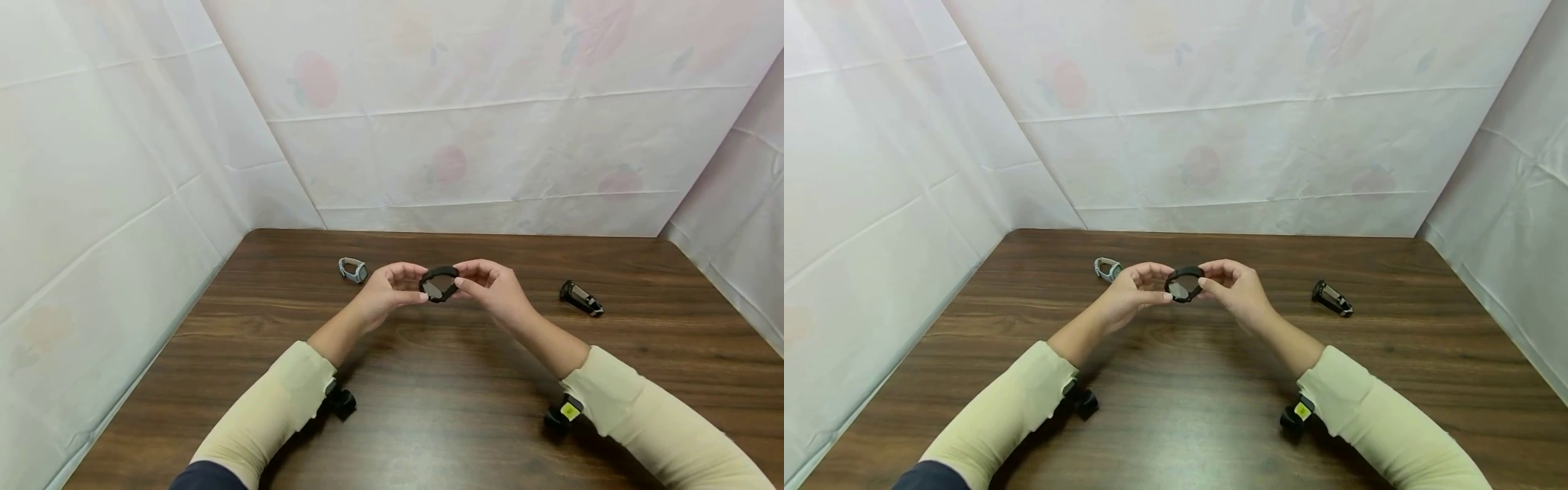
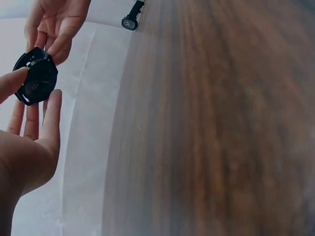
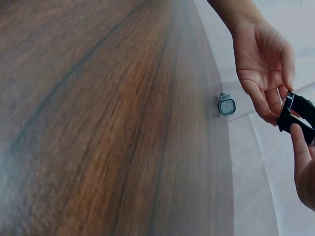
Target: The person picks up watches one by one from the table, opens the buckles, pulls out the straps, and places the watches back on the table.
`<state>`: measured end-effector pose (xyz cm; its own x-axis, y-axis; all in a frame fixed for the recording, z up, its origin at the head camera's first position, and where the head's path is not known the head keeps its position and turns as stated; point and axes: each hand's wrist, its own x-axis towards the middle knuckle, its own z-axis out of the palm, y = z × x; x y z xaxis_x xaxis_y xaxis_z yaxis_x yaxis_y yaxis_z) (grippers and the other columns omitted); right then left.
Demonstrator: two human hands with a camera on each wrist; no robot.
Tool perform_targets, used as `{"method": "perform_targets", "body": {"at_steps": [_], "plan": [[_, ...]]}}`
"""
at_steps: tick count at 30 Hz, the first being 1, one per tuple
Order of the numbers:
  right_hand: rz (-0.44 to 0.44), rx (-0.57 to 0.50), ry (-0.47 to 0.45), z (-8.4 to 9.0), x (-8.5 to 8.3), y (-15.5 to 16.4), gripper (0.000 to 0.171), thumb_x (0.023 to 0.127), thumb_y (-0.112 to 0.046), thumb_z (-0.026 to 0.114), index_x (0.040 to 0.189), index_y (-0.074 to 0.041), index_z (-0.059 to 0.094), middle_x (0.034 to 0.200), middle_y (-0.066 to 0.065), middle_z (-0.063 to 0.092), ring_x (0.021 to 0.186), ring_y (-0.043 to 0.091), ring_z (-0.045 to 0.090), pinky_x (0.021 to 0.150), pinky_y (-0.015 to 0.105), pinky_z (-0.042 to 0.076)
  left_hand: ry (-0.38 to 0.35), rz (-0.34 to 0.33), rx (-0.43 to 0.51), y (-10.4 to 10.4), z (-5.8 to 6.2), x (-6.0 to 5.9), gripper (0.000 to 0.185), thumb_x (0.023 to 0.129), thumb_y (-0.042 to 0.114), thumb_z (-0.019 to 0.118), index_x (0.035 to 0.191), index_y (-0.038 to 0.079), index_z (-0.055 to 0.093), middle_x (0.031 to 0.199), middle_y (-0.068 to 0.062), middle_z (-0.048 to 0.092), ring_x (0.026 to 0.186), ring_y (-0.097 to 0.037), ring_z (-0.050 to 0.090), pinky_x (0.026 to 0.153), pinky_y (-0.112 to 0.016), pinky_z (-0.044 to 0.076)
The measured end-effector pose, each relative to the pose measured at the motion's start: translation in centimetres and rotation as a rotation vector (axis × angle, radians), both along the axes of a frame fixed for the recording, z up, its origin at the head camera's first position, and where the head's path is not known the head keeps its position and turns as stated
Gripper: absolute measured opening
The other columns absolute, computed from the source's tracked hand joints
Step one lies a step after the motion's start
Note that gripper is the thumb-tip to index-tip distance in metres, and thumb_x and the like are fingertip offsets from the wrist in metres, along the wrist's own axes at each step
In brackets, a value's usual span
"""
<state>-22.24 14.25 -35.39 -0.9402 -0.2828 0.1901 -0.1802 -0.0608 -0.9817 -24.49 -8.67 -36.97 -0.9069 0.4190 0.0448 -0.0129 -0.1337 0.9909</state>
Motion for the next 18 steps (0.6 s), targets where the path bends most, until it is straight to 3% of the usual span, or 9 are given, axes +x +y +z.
{"method": "perform_targets", "body": {"at_steps": [4,8,18], "plan": [[-0.005,0.081,0.051,0.1,0.2,0.0,0.027,0.093,0.000,0.064,0.117,0.010,0.059,0.111,0.031,0.056,0.089,0.021,0.064,0.085,0.045,0.055,0.128,-0.003,-0.107,-0.3,-0.1,-0.1,0.041,0.079,-0.008,0.075,0.117,0.001,0.063,0.112,-0.014,0.065,0.104,-0.024,0.061,0.090,-0.035,0.052],[-0.011,0.152,0.114,0.1,0.3,0.1,0.024,0.092,0.000,0.066,0.114,0.006,0.062,0.107,0.026,0.061,0.089,0.023,0.066,0.083,0.045,0.056,0.226,-0.004,-0.171,-0.4,0.1,0.1,0.040,0.080,-0.003,0.077,0.117,0.001,0.064,0.108,-0.009,0.066,0.103,-0.024,0.061,0.089,-0.035,0.052],[-0.013,0.202,0.264,-0.1,0.6,0.2,0.023,0.089,0.005,0.068,0.111,0.005,0.063,0.102,0.020,0.065,0.094,0.029,0.064,0.080,0.039,0.058,0.328,0.050,-0.224,0.1,1.2,0.8,0.032,0.085,0.008,0.076,0.115,0.002,0.067,0.106,-0.008,0.068,0.104,-0.021,0.062,0.086,-0.036,0.052]]}}
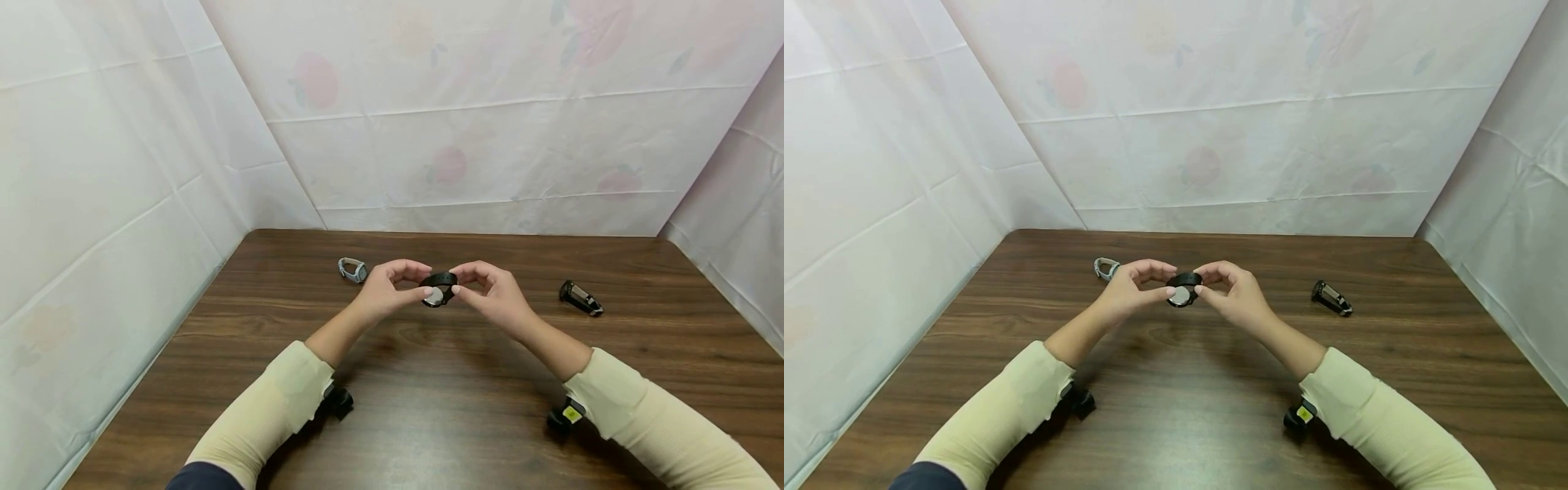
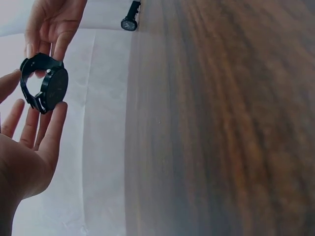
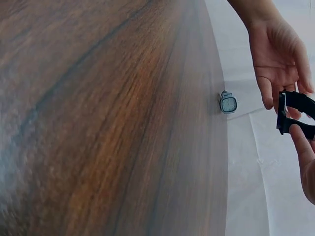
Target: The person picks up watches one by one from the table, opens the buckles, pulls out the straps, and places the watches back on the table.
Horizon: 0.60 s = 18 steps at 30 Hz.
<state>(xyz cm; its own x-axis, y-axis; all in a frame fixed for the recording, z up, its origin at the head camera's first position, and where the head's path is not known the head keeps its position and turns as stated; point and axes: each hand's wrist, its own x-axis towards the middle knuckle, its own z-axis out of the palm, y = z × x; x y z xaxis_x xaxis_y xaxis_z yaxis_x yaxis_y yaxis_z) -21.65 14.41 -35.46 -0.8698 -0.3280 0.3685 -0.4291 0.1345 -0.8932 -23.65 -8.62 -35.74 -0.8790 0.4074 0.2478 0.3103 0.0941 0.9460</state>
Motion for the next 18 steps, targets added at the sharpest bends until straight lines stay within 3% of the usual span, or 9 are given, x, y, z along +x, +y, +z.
{"method": "perform_targets", "body": {"at_steps": [4,10,18], "plan": [[0.004,0.006,0.032,0.03,0.13,0.02,0.023,0.088,0.004,0.068,0.111,0.004,0.063,0.102,0.018,0.065,0.095,0.029,0.064,0.078,0.033,0.058,0.045,0.021,-0.032,0.27,0.15,0.21,0.025,0.085,0.010,0.076,0.109,0.004,0.070,0.102,-0.007,0.070,0.103,-0.020,0.063,0.087,-0.041,0.051],[0.004,0.001,0.048,0.13,0.38,0.09,0.023,0.088,0.005,0.068,0.111,0.004,0.063,0.101,0.018,0.064,0.093,0.029,0.064,0.077,0.032,0.058,0.099,0.040,-0.071,0.36,0.00,0.29,0.025,0.084,0.011,0.077,0.108,0.005,0.072,0.101,-0.006,0.070,0.103,-0.018,0.063,0.082,-0.034,0.053],[-0.006,-0.017,0.046,0.00,0.56,0.00,0.022,0.088,0.008,0.067,0.109,0.006,0.063,0.100,0.019,0.064,0.092,0.023,0.063,0.077,0.032,0.058,0.092,0.045,-0.088,0.47,-0.01,0.33,0.024,0.084,0.010,0.078,0.106,0.004,0.072,0.102,-0.008,0.071,0.102,-0.019,0.064,0.084,-0.036,0.054]]}}
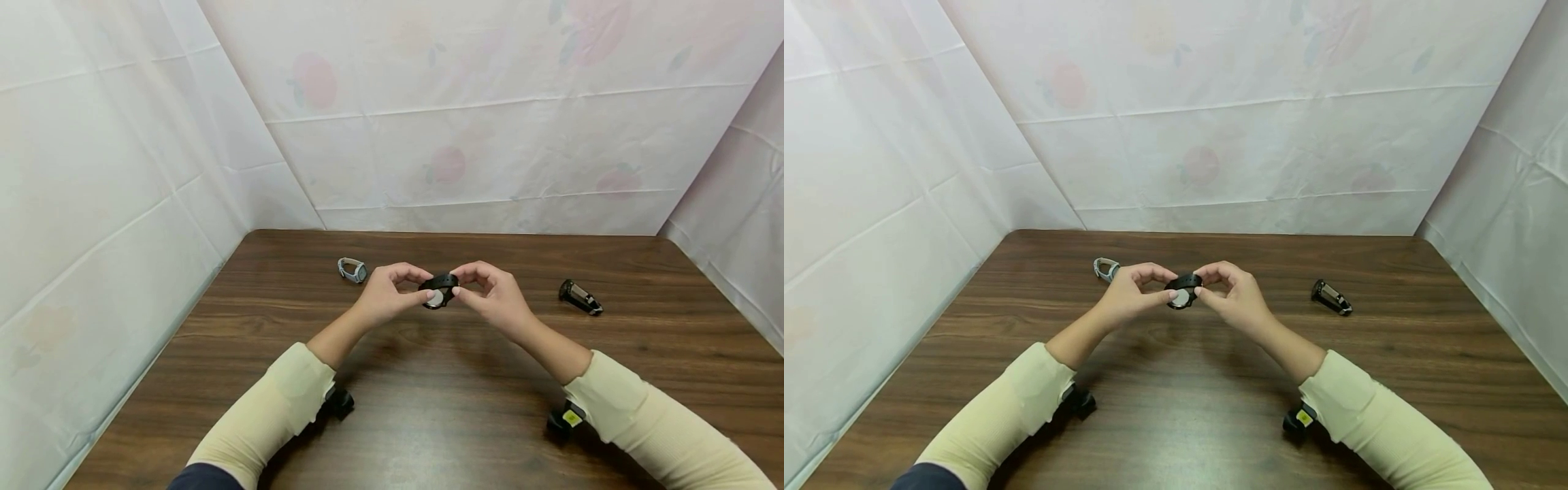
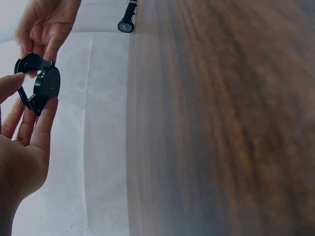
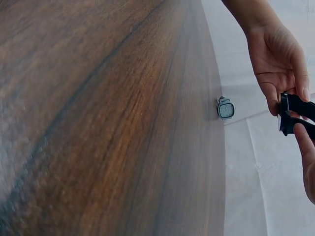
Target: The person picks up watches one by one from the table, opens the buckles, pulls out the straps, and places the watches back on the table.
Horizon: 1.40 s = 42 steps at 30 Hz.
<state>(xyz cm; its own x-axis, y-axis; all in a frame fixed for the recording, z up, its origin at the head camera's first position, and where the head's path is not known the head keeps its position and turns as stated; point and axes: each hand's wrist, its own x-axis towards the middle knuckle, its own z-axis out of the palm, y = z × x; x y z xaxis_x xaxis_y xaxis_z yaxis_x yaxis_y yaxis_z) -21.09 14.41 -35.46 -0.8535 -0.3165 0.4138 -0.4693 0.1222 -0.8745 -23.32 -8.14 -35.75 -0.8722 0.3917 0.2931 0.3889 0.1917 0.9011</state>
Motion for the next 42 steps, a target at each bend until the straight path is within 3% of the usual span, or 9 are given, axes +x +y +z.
{"method": "perform_targets", "body": {"at_steps": [6,15,21,31,42], "plan": [[-0.010,0.001,-0.004,0.08,0.14,-0.09,0.021,0.087,0.009,0.067,0.107,0.006,0.062,0.099,0.019,0.063,0.092,0.024,0.063,0.076,0.031,0.058,0.011,-0.012,0.025,0.10,-0.07,-0.05,0.026,0.082,0.006,0.079,0.106,-0.001,0.072,0.103,-0.013,0.070,0.102,-0.022,0.064,0.091,-0.046,0.052],[-0.022,-0.006,-0.001,0.14,0.28,-0.12,0.020,0.087,0.010,0.067,0.106,0.006,0.062,0.098,0.018,0.062,0.091,0.023,0.062,0.076,0.032,0.058,-0.001,-0.050,0.125,0.15,-0.26,-0.05,0.022,0.080,-0.003,0.077,0.100,-0.005,0.071,0.099,-0.013,0.067,0.098,-0.019,0.065,0.082,-0.034,0.057],[-0.047,-0.019,-0.005,0.41,0.35,0.13,0.019,0.087,0.011,0.066,0.106,0.007,0.062,0.098,0.019,0.061,0.091,0.024,0.062,0.076,0.033,0.058,-0.053,-0.043,0.160,-0.06,-0.09,0.22,0.022,0.080,-0.004,0.074,0.101,-0.006,0.070,0.103,-0.013,0.067,0.097,-0.027,0.068,0.080,-0.033,0.058],[-0.041,-0.044,-0.022,0.42,0.36,0.21,0.018,0.089,0.009,0.065,0.106,0.008,0.062,0.097,0.021,0.061,0.090,0.028,0.062,0.076,0.031,0.058,-0.078,-0.036,0.141,-0.19,-0.26,0.12,0.021,0.081,-0.002,0.076,0.101,-0.005,0.071,0.103,-0.016,0.069,0.093,-0.028,0.069,0.075,-0.029,0.058],[-0.017,-0.079,-0.045,0.36,0.43,0.22,0.019,0.089,0.007,0.066,0.107,0.010,0.060,0.097,0.023,0.060,0.091,0.026,0.061,0.075,0.034,0.059,-0.104,-0.011,0.102,-0.41,-0.42,0.05,0.020,0.079,0.001,0.078,0.097,-0.002,0.071,0.097,-0.008,0.071,0.098,-0.020,0.067,0.079,-0.028,0.055]]}}
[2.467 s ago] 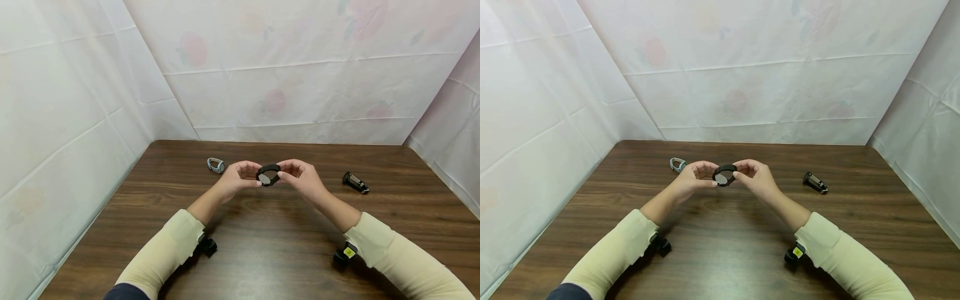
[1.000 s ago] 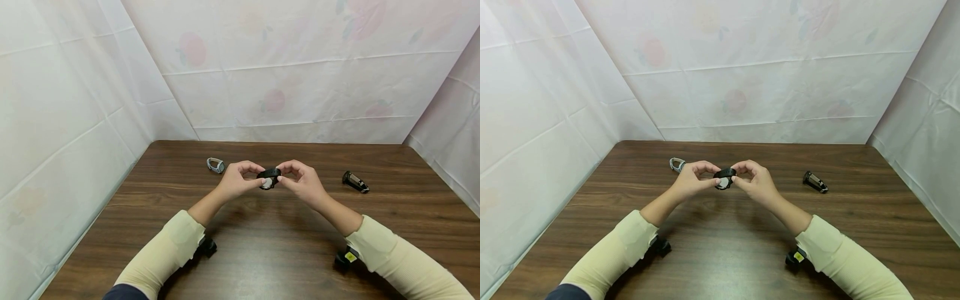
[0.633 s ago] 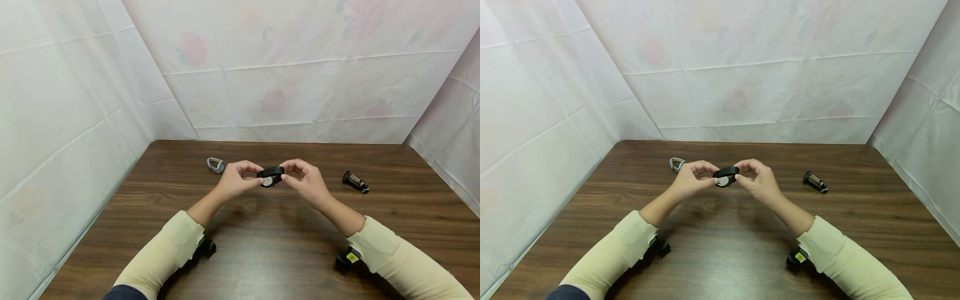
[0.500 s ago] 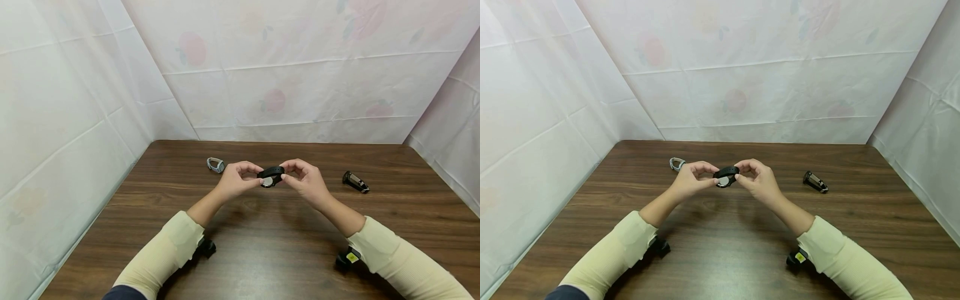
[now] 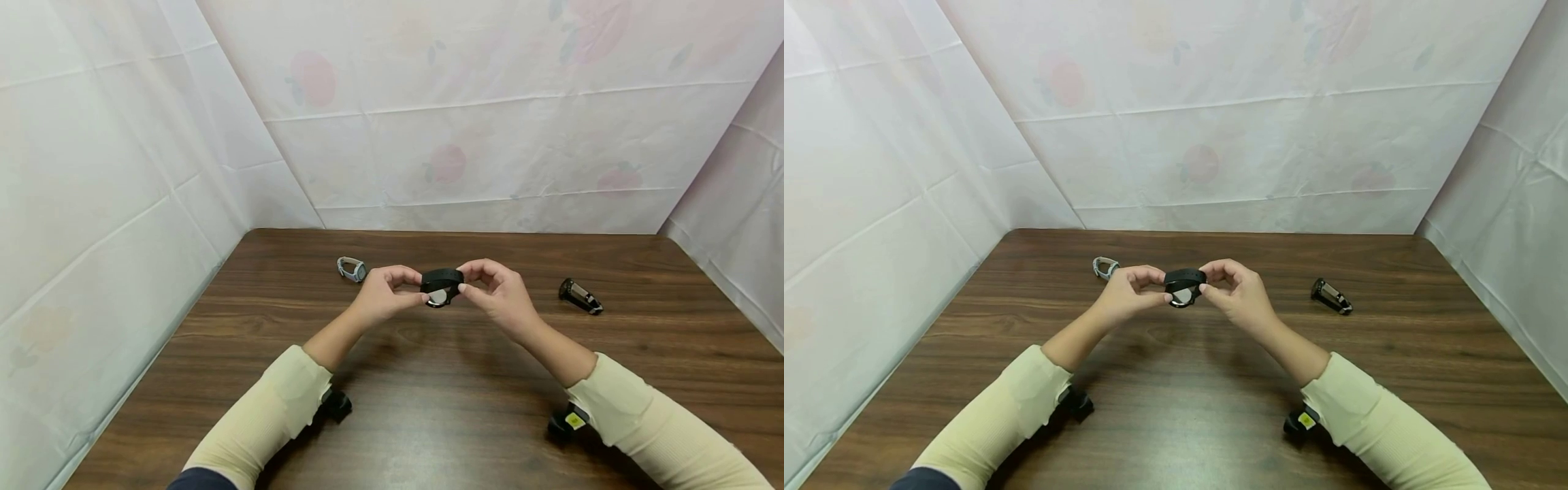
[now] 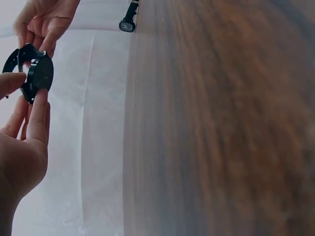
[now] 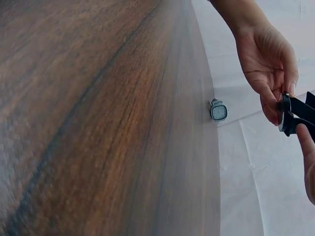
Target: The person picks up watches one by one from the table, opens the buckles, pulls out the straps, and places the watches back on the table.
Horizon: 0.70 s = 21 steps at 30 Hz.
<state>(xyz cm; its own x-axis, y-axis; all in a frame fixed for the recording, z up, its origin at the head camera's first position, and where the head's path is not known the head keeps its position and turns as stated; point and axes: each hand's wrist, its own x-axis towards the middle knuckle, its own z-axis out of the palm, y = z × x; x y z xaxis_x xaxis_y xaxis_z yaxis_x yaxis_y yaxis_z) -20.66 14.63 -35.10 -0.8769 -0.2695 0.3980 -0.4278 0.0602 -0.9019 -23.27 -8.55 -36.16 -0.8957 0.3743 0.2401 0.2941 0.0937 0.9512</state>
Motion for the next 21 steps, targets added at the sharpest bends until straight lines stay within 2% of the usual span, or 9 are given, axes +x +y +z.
{"method": "perform_targets", "body": {"at_steps": [5,8,11,15,21], "plan": [[0.004,-0.004,-0.025,-0.22,0.04,-0.13,0.021,0.088,0.009,0.065,0.108,0.010,0.060,0.099,0.022,0.060,0.091,0.026,0.061,0.076,0.036,0.059,0.009,-0.007,-0.009,-0.19,-0.02,0.05,0.025,0.079,0.002,0.079,0.102,-0.001,0.070,0.101,-0.008,0.070,0.103,-0.021,0.064,0.083,-0.033,0.056],[0.003,-0.004,-0.039,-0.41,0.00,-0.30,0.022,0.088,0.010,0.065,0.108,0.011,0.059,0.099,0.022,0.060,0.090,0.023,0.063,0.077,0.042,0.058,0.046,-0.004,-0.029,-0.18,-0.05,0.02,0.025,0.079,0.002,0.080,0.102,-0.002,0.071,0.100,-0.009,0.071,0.103,-0.021,0.064,0.087,-0.033,0.055],[0.007,-0.001,-0.051,-0.60,-0.06,-0.45,0.022,0.087,0.010,0.065,0.108,0.011,0.059,0.098,0.023,0.061,0.089,0.021,0.064,0.079,0.047,0.057,0.086,0.003,-0.060,-0.13,-0.08,-0.02,0.021,0.080,0.002,0.079,0.099,-0.003,0.072,0.097,-0.010,0.072,0.099,-0.021,0.066,0.083,-0.030,0.054],[0.005,0.018,-0.060,-0.76,-0.04,-0.55,0.021,0.088,0.010,0.064,0.109,0.010,0.059,0.097,0.021,0.061,0.088,0.017,0.064,0.078,0.044,0.058,0.085,-0.013,-0.078,-0.08,-0.02,0.10,0.022,0.080,0.000,0.078,0.101,-0.004,0.071,0.098,-0.012,0.072,0.100,-0.022,0.065,0.081,-0.029,0.056],[0.027,0.031,-0.057,-0.89,0.01,-0.58,0.020,0.089,0.007,0.065,0.109,0.009,0.060,0.096,0.020,0.061,0.088,0.020,0.063,0.077,0.045,0.058,0.110,-0.035,-0.185,0.09,-0.06,0.13,0.024,0.082,0.009,0.079,0.103,0.000,0.073,0.098,-0.009,0.072,0.101,-0.019,0.065,0.083,-0.030,0.055]]}}
